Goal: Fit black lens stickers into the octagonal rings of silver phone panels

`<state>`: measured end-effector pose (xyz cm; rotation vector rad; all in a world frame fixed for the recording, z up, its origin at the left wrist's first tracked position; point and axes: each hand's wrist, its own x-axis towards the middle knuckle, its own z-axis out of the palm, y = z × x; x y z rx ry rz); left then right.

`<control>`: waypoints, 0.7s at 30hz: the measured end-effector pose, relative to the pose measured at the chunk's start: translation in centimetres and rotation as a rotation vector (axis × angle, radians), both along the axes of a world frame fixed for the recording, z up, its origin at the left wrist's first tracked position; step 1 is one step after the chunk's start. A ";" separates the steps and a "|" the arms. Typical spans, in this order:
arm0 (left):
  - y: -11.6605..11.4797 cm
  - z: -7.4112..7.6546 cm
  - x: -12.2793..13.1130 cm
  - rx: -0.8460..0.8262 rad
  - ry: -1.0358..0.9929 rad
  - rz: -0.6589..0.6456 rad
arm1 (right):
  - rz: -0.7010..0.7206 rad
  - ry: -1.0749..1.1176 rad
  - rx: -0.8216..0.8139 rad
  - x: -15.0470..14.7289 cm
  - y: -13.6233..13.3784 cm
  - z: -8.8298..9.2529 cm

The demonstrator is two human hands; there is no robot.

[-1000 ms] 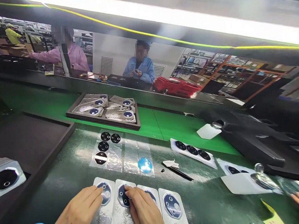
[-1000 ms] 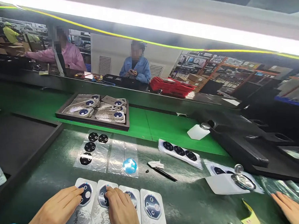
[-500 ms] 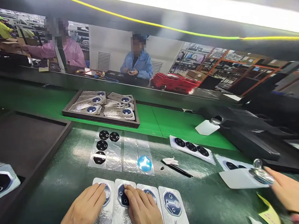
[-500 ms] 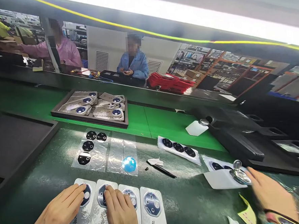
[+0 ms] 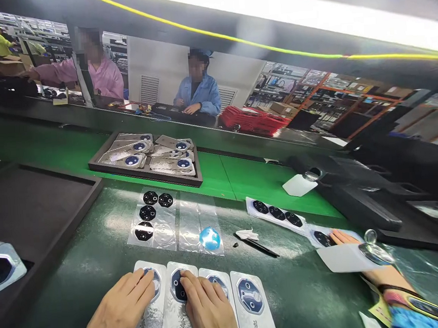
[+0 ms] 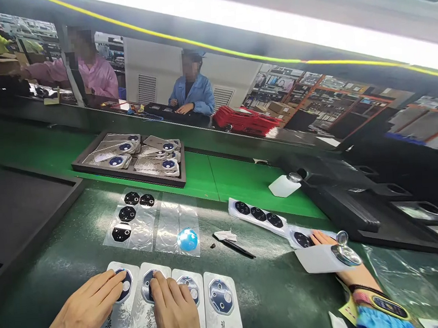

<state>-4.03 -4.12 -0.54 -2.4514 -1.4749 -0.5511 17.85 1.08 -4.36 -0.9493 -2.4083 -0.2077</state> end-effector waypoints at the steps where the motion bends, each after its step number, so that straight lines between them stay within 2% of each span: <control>1: -0.1 -0.3 0.0 0.006 0.002 0.012 | -0.009 -0.003 -0.001 -0.1 0.0 0.1; 8: -0.7 -1.7 -0.2 -0.027 0.040 0.057 | -0.120 0.016 0.001 -0.7 0.1 0.4; 13: -0.9 -3.0 -1.3 0.034 0.065 0.031 | -0.040 0.133 -0.063 -0.4 -1.0 1.0; 15: -0.7 -4.1 -2.6 0.042 0.049 0.014 | 0.030 0.236 -0.142 1.3 -1.7 1.6; 18: 0.3 -5.4 -3.9 0.104 0.036 -0.039 | 0.060 0.270 -0.396 6.0 -1.9 3.0; 19: 0.5 -5.6 -3.7 0.144 0.036 -0.035 | 0.019 0.258 -0.481 7.9 -1.5 3.5; 21: 0.7 -5.4 -1.8 0.149 0.041 -0.008 | -0.136 0.322 -0.530 11.1 0.0 4.3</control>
